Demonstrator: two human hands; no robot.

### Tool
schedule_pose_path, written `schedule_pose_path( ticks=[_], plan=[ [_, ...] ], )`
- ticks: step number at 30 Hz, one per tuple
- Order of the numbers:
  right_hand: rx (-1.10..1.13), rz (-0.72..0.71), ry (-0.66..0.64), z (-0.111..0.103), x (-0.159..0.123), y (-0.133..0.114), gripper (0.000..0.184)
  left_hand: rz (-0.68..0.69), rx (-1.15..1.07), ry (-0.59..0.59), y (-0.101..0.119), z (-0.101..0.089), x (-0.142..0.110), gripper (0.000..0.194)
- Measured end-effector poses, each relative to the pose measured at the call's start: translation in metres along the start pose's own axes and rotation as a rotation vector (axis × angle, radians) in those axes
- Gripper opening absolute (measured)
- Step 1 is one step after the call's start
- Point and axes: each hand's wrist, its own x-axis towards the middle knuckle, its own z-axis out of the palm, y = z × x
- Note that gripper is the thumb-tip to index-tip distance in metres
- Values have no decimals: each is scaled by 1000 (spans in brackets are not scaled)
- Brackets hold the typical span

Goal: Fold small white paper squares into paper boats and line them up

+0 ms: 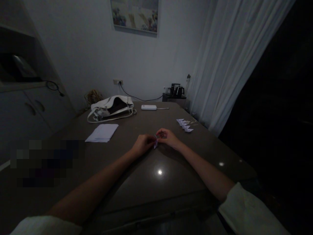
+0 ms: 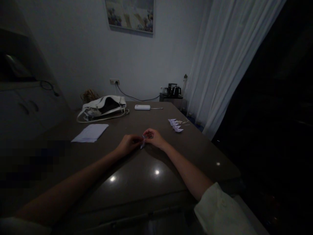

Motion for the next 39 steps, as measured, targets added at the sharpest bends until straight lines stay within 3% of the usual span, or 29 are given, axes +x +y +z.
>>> schedule_pose_path(
  ticks=[8, 16, 22, 39],
  plan=[
    [-92, -55, -50, -3, 1, -2, 23, -38, -19, -29, 1, 3, 0, 21],
    [-101, -62, -58, -2, 1, -2, 22, 53, 26, -45, 2, 2, -1, 21],
    [-96, -55, -52, -3, 0, -3, 22, 26, -16, -45, 1, 3, -1, 22],
    [54, 8, -5, -2, 0, -4, 26, 45, 18, 20, -3, 2, 1, 23]
  ],
)
